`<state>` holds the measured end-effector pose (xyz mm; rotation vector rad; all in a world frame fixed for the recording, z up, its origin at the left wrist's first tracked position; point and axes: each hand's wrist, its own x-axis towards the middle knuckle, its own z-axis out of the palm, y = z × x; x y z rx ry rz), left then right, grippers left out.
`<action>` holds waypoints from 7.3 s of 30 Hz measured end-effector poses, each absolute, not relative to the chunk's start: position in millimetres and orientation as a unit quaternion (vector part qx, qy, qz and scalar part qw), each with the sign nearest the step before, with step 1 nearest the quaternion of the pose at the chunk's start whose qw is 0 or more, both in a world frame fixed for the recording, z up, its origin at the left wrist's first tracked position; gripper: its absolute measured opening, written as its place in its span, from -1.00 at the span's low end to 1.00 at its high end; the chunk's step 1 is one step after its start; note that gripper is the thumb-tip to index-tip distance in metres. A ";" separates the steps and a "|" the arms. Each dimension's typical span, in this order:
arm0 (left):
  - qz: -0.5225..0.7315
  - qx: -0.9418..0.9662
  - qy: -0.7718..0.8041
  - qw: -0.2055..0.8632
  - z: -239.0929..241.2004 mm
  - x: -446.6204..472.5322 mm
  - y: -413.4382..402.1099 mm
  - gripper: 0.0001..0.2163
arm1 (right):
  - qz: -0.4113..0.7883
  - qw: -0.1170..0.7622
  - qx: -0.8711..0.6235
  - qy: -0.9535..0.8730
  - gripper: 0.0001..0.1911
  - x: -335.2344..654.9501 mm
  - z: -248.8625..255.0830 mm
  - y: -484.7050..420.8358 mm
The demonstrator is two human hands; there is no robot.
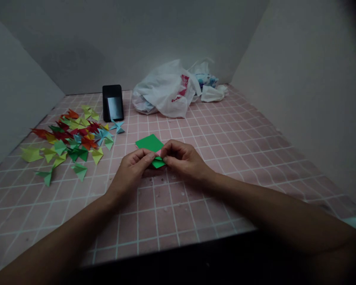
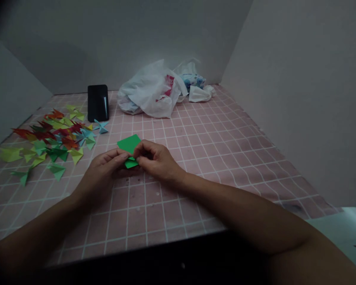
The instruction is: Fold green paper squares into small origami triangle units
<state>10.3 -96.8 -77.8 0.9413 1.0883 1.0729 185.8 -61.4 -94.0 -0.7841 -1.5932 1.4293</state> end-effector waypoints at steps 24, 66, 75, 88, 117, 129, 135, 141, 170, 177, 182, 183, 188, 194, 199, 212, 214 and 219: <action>0.459 0.487 0.526 0.525 -78.3 8.7 -94.7 -0.80 | 0.569 0.377 -0.361 -0.635 -0.78 186.5 -88.2 -63.0; 0.426 0.527 0.532 0.508 -73.2 8.5 -94.4 -0.82 | 0.606 0.359 -0.361 -0.611 -0.76 185.8 -88.8 -64.7; 0.433 0.504 0.516 0.540 -76.7 8.2 -96.2 -0.82 | 0.578 0.356 -0.363 -0.638 -0.74 187.6 -88.8 -62.7; 0.524 0.385 0.457 0.607 -77.7 12.0 -95.0 -0.82 | 0.474 0.413 -0.368 -0.685 -0.76 187.9 -90.3 -61.0; 0.526 0.433 0.502 0.533 -80.2 4.8 -92.0 -0.84 | 0.386 0.440 -0.321 -0.744 -0.91 187.2 -93.4 -62.4; 0.533 0.416 0.506 0.535 -81.9 10.4 -95.5 -0.79 | 0.288 0.444 -0.306 -0.791 -0.83 186.7 -99.8 -66.6; 0.530 0.470 0.515 0.482 -80.5 8.6 -93.0 -0.81 | 0.356 0.460 -0.316 -0.750 -0.89 186.8 -97.3 -63.3; 0.517 0.506 0.506 0.470 -78.6 8.4 -95.1 -0.86 | 0.369 0.451 -0.316 -0.749 -0.89 186.2 -95.7 -62.7; 0.451 0.670 0.491 0.326 -74.2 4.9 -93.7 -0.92 | 0.430 0.424 -0.378 -0.702 -0.87 187.0 -92.5 -57.8; 0.435 0.643 0.517 0.362 -76.3 5.6 -94.8 -0.96 | 0.450 0.422 -0.365 -0.697 -0.89 186.9 -94.4 -58.2; 0.441 0.590 0.513 0.440 -78.6 7.8 -96.1 -0.91 | 0.486 0.414 -0.361 -0.680 -0.89 186.2 -94.8 -59.6; 0.444 0.575 0.513 0.457 -79.3 8.4 -96.2 -0.87 | 0.496 0.411 -0.359 -0.676 -0.89 186.2 -94.5 -59.7; 0.451 0.535 0.519 0.492 -79.5 9.7 -95.4 -0.74 | 0.545 0.406 -0.347 -0.646 -0.87 185.4 -92.8 -59.6; 0.433 0.532 0.531 0.498 -73.6 10.5 -95.4 -0.85 | 0.555 0.406 -0.334 -0.644 -0.85 184.7 -95.1 -58.7; 0.438 0.524 0.525 0.508 -74.8 9.8 -93.4 -0.88 | 0.521 0.403 -0.342 -0.671 -0.87 186.0 -96.4 -58.4; 0.458 0.526 0.512 0.502 -76.6 8.8 -93.8 -0.84 | 0.641 0.402 -0.320 -0.571 -0.85 181.3 -103.1 -58.2; 0.459 0.508 0.502 0.528 -79.1 8.5 -93.2 -0.84 | 0.669 0.403 -0.318 -0.537 -0.84 181.1 -103.0 -58.2; 0.453 0.471 0.492 0.576 -82.9 6.6 -91.5 -0.78 | 0.696 0.409 -0.320 -0.496 -0.84 182.1 -100.5 -59.0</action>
